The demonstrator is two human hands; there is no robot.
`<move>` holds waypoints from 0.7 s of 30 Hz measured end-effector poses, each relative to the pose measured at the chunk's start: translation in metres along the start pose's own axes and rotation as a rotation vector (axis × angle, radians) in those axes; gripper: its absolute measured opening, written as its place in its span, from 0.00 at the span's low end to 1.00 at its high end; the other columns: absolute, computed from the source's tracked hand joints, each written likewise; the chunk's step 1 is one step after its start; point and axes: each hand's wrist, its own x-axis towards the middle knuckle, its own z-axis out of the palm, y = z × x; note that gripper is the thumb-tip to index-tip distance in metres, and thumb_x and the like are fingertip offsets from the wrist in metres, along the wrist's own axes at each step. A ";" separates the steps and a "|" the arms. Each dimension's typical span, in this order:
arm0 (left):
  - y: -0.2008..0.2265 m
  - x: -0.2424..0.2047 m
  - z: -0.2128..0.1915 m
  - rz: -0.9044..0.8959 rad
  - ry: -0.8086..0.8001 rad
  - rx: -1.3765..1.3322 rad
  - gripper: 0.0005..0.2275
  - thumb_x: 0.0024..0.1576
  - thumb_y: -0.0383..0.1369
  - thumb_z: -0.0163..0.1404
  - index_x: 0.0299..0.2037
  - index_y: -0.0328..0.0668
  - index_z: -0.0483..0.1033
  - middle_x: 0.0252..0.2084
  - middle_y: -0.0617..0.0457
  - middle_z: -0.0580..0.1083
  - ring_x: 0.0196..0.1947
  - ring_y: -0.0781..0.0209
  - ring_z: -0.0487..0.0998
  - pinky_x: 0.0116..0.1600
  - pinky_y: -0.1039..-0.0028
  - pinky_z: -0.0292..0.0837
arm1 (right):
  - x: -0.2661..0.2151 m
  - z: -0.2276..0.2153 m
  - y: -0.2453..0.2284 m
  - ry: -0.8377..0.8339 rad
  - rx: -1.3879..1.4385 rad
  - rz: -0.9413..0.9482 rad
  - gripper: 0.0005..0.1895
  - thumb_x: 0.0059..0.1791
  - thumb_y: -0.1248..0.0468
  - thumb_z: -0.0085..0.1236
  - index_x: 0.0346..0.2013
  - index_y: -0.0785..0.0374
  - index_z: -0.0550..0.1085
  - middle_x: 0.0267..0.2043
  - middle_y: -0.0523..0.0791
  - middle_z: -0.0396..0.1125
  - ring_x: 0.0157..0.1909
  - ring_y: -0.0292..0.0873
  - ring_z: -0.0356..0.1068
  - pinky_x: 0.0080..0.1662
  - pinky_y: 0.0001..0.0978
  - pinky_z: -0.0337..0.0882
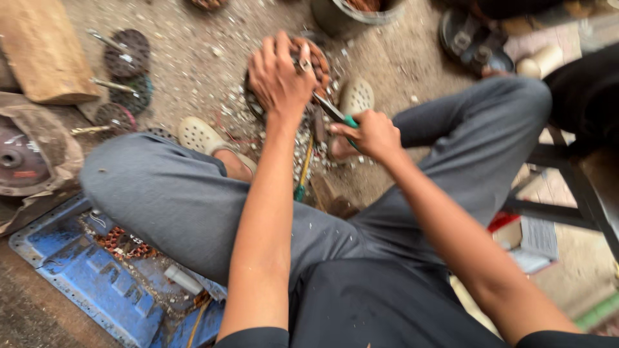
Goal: The person sits on the floor and uses pliers to pull copper windings out of the slots of a motor stator. They repeatedly grip the copper coils and pull them out, dropping the removed copper into a nearby bucket.
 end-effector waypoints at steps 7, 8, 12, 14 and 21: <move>-0.020 -0.005 0.011 0.074 0.117 -0.034 0.19 0.61 0.43 0.50 0.57 0.40 0.75 0.54 0.46 0.75 0.50 0.48 0.77 0.53 0.59 0.74 | -0.014 0.033 -0.030 0.251 -0.024 0.025 0.40 0.36 0.32 0.70 0.30 0.69 0.76 0.28 0.56 0.73 0.31 0.57 0.76 0.33 0.51 0.74; -0.022 -0.007 0.011 0.094 0.136 -0.034 0.20 0.61 0.44 0.50 0.58 0.40 0.74 0.54 0.46 0.75 0.51 0.48 0.76 0.55 0.59 0.73 | -0.010 0.030 -0.024 0.278 -0.040 -0.034 0.37 0.37 0.34 0.70 0.28 0.69 0.77 0.28 0.57 0.72 0.31 0.59 0.76 0.34 0.52 0.74; -0.027 -0.015 0.008 0.161 0.188 -0.070 0.22 0.63 0.46 0.51 0.60 0.40 0.72 0.57 0.45 0.73 0.57 0.45 0.74 0.62 0.57 0.71 | 0.006 0.022 -0.005 0.176 -0.063 -0.202 0.18 0.39 0.52 0.68 0.27 0.67 0.80 0.27 0.60 0.72 0.31 0.63 0.74 0.37 0.53 0.75; -0.030 -0.020 0.003 0.162 0.171 -0.092 0.23 0.65 0.47 0.51 0.62 0.40 0.71 0.59 0.45 0.73 0.59 0.44 0.73 0.64 0.56 0.70 | 0.013 0.021 0.002 0.019 -0.044 -0.199 0.20 0.39 0.53 0.67 0.26 0.70 0.78 0.27 0.62 0.71 0.32 0.63 0.74 0.39 0.52 0.75; -0.025 -0.019 -0.007 0.118 0.119 -0.107 0.25 0.64 0.50 0.50 0.60 0.37 0.72 0.58 0.42 0.73 0.57 0.43 0.74 0.61 0.55 0.69 | 0.041 0.007 0.005 -0.414 0.028 -0.261 0.19 0.34 0.54 0.67 0.21 0.70 0.78 0.23 0.56 0.73 0.28 0.52 0.75 0.36 0.45 0.75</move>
